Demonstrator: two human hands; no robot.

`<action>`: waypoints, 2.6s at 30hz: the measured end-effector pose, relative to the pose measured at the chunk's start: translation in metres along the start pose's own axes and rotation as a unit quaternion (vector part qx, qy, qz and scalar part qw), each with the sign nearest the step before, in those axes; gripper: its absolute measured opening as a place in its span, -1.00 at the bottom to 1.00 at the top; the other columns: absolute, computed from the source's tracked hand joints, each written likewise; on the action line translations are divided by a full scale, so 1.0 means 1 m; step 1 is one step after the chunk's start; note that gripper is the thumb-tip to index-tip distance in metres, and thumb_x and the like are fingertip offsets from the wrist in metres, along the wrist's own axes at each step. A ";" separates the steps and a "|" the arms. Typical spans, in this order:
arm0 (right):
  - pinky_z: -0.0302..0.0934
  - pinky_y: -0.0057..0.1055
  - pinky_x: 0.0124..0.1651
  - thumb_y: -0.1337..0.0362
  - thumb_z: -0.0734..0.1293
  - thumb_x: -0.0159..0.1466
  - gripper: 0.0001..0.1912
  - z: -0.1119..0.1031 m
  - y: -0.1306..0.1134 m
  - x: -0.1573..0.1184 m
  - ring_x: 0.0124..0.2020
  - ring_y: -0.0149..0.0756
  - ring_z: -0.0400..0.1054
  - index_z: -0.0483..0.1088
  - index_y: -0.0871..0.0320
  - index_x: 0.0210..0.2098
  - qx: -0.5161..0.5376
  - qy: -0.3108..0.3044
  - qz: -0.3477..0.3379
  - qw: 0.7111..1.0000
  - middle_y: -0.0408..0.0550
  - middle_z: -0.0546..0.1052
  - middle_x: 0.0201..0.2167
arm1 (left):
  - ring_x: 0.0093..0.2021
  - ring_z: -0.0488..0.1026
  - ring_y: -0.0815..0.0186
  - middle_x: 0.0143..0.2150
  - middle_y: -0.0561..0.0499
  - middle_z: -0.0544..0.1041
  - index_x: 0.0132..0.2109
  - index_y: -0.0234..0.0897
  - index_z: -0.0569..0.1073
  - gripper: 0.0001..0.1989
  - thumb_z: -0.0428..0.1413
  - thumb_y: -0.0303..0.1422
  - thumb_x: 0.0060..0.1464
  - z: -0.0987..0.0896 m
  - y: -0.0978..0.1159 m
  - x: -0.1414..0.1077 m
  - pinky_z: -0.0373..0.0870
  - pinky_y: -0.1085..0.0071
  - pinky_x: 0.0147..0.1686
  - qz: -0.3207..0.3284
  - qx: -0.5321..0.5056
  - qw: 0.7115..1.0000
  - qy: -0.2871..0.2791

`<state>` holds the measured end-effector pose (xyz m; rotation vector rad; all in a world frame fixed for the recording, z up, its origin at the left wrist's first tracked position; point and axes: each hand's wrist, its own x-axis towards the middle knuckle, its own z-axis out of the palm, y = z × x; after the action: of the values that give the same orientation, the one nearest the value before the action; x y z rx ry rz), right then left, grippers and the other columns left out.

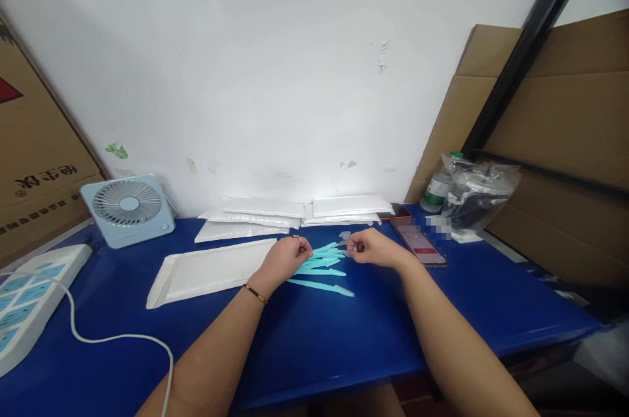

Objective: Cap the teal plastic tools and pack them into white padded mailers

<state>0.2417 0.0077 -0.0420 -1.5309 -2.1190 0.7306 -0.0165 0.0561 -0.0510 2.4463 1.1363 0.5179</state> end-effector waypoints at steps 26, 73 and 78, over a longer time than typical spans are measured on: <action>0.09 -0.53 -0.48 0.35 0.26 0.01 -0.85 0.002 -0.009 -0.001 -0.54 -0.44 0.23 0.43 0.21 -0.42 0.054 0.000 -0.017 0.998 -0.17 0.41 -0.57 | -0.37 0.39 0.33 -0.37 0.02 0.50 -0.31 -0.24 0.48 -0.81 0.01 -0.29 0.05 -0.002 0.000 0.000 0.22 0.47 -0.43 -0.008 -0.034 0.999 -0.007; 0.12 -0.54 -0.62 0.08 0.43 0.05 -0.71 0.018 -0.028 0.010 -0.64 -0.44 0.29 0.39 0.17 -0.38 0.387 0.219 0.002 0.896 -0.18 0.42 -0.63 | -0.42 0.33 0.40 -0.41 0.05 0.43 -0.30 -0.31 0.40 -0.74 0.06 -0.17 0.03 0.009 0.020 -0.002 0.27 0.49 -0.43 -0.035 -0.250 0.968 0.013; 0.11 -0.55 -0.61 0.08 0.45 0.01 -0.68 0.014 -0.029 0.008 -0.61 -0.43 0.34 0.41 0.21 -0.41 0.368 0.110 0.013 0.923 -0.11 0.49 -0.55 | -0.40 0.38 0.36 -0.40 0.04 0.47 -0.30 -0.29 0.42 -0.74 0.07 -0.17 0.00 0.009 0.021 -0.006 0.28 0.48 -0.43 -0.028 -0.200 0.979 -0.030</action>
<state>0.2097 0.0054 -0.0346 -1.1464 -1.4072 1.1373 -0.0024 0.0375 -0.0495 2.0634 0.9651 0.5884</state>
